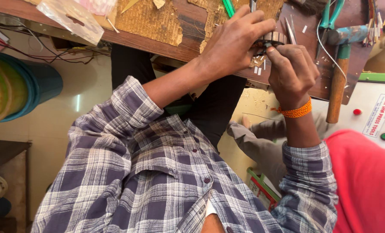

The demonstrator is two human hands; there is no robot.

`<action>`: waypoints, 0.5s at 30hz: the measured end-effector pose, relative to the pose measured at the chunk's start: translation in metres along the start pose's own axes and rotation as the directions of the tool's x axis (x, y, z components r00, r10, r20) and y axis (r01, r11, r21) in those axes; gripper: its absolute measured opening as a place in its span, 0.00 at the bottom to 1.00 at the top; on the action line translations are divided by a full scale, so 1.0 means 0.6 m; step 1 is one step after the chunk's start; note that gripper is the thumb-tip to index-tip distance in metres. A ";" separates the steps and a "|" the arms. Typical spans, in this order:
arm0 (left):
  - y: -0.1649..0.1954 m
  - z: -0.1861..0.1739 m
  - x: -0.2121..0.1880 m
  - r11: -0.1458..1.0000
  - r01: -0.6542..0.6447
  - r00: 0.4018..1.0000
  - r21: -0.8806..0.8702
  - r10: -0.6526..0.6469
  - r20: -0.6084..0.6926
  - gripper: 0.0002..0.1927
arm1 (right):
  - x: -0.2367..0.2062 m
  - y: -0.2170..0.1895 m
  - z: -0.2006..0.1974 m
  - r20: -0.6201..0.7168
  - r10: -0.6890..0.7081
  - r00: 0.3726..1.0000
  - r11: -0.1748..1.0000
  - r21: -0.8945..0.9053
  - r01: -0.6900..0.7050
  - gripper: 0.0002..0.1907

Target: The person cuts small white insulating strips with scissors and inserts them into the slots of a motor stator. They use a screwdriver to press the strips into place and repeat the process for multiple slots.

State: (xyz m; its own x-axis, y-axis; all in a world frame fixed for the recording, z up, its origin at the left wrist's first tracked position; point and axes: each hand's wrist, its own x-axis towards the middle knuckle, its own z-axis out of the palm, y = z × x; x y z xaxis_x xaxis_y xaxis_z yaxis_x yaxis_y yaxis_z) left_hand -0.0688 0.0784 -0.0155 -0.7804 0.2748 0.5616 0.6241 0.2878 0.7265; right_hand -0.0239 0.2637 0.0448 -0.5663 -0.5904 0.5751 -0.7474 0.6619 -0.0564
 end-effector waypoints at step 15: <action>-0.019 0.004 0.017 0.999 -0.009 1.000 -0.046 0.010 0.012 0.18 | 0.040 -0.042 -0.050 0.229 0.198 0.953 0.974 -0.158 -0.165 0.08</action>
State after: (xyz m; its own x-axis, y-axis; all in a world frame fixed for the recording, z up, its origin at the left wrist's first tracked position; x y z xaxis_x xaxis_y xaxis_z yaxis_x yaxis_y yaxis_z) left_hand -0.0837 0.0802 -0.0193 -0.7739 0.2886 0.5638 0.6287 0.2426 0.7388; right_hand -0.0081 0.2469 0.0844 -0.7672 -0.5372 0.3504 -0.5798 0.8145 -0.0208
